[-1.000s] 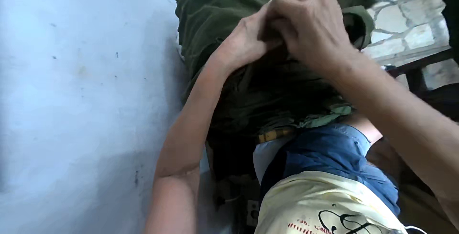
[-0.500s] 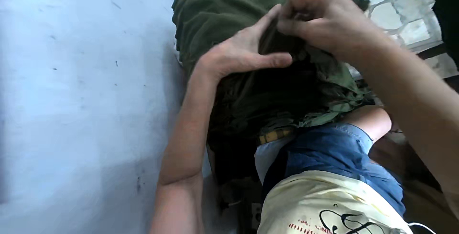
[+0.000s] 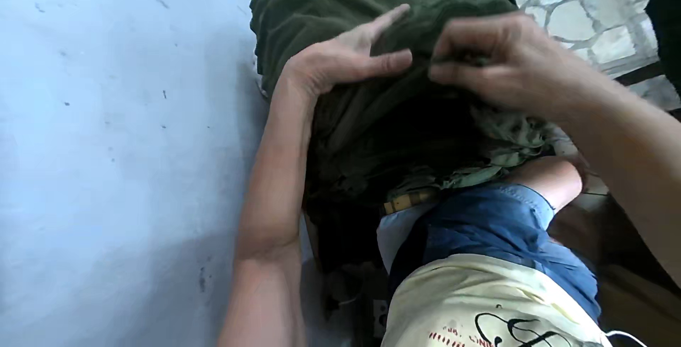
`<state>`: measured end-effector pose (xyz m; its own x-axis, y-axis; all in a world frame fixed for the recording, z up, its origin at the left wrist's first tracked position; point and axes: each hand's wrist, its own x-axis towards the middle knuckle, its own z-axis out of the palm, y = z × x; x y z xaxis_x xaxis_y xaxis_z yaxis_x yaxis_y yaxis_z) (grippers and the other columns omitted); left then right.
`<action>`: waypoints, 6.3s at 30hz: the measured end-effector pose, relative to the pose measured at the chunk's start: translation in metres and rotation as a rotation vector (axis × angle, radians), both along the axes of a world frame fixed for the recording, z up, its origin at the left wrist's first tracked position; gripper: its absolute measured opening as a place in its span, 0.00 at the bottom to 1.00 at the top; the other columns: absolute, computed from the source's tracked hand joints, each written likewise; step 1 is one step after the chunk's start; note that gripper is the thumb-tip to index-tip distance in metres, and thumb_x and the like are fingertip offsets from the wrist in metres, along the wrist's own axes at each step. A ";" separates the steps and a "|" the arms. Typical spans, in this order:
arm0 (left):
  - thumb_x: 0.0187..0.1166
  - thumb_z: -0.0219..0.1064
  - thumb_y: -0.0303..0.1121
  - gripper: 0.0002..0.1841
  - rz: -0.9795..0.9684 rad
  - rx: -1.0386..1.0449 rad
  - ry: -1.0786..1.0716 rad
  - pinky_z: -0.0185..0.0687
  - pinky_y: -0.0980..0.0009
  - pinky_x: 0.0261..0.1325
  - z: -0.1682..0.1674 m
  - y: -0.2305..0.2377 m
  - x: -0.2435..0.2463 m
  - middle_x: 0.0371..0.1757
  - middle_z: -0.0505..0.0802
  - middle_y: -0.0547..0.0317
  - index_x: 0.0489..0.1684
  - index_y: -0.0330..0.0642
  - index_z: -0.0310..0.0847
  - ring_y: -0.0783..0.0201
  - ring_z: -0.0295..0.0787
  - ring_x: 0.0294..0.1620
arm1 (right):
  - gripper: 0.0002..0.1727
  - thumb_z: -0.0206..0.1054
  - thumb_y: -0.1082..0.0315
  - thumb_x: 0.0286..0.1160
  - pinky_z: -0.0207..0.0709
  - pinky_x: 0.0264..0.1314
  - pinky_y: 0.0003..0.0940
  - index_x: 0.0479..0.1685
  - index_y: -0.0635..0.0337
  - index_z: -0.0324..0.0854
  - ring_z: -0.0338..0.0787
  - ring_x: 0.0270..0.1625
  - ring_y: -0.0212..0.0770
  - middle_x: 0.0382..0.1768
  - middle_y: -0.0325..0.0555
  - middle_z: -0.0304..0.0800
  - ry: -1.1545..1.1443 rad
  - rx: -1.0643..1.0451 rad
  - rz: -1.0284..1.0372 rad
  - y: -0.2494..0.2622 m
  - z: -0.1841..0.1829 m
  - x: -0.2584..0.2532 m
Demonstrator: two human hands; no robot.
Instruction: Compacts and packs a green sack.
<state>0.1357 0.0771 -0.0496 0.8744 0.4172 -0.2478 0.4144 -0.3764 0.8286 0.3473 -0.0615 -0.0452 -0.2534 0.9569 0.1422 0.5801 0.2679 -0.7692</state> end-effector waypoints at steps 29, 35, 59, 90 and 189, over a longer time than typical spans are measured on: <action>0.88 0.63 0.44 0.26 0.217 0.001 0.119 0.74 0.72 0.76 -0.015 0.014 0.020 0.74 0.85 0.57 0.83 0.46 0.70 0.75 0.82 0.70 | 0.25 0.63 0.44 0.81 0.76 0.61 0.64 0.45 0.60 0.85 0.87 0.63 0.61 0.57 0.57 0.88 -0.470 0.109 0.068 -0.035 -0.037 -0.033; 0.86 0.62 0.48 0.31 0.118 -0.011 0.070 0.72 0.73 0.79 -0.013 0.012 0.018 0.79 0.81 0.57 0.87 0.46 0.65 0.76 0.78 0.75 | 0.12 0.63 0.57 0.83 0.82 0.56 0.27 0.48 0.54 0.87 0.87 0.51 0.24 0.51 0.34 0.90 0.134 -0.181 0.071 -0.020 -0.020 0.012; 0.69 0.73 0.63 0.58 0.004 0.181 0.104 0.68 0.62 0.85 0.007 -0.033 0.014 0.84 0.76 0.51 0.96 0.44 0.43 0.64 0.73 0.83 | 0.14 0.59 0.62 0.86 0.78 0.49 0.51 0.44 0.63 0.84 0.87 0.48 0.51 0.47 0.55 0.85 -0.199 0.183 -0.130 0.035 -0.008 -0.004; 0.86 0.65 0.46 0.25 0.204 -0.046 0.194 0.77 0.72 0.72 -0.030 0.035 0.037 0.70 0.86 0.62 0.81 0.51 0.72 0.77 0.83 0.66 | 0.15 0.61 0.54 0.83 0.78 0.69 0.48 0.43 0.54 0.88 0.84 0.69 0.42 0.66 0.44 0.86 -0.070 -0.141 0.099 -0.044 -0.056 0.007; 0.65 0.73 0.65 0.63 0.024 0.116 0.061 0.61 0.64 0.88 -0.023 -0.015 0.017 0.89 0.69 0.47 0.97 0.40 0.35 0.64 0.66 0.88 | 0.11 0.63 0.64 0.83 0.78 0.51 0.42 0.42 0.62 0.85 0.87 0.45 0.41 0.41 0.49 0.88 -0.047 0.082 -0.159 0.028 -0.032 -0.011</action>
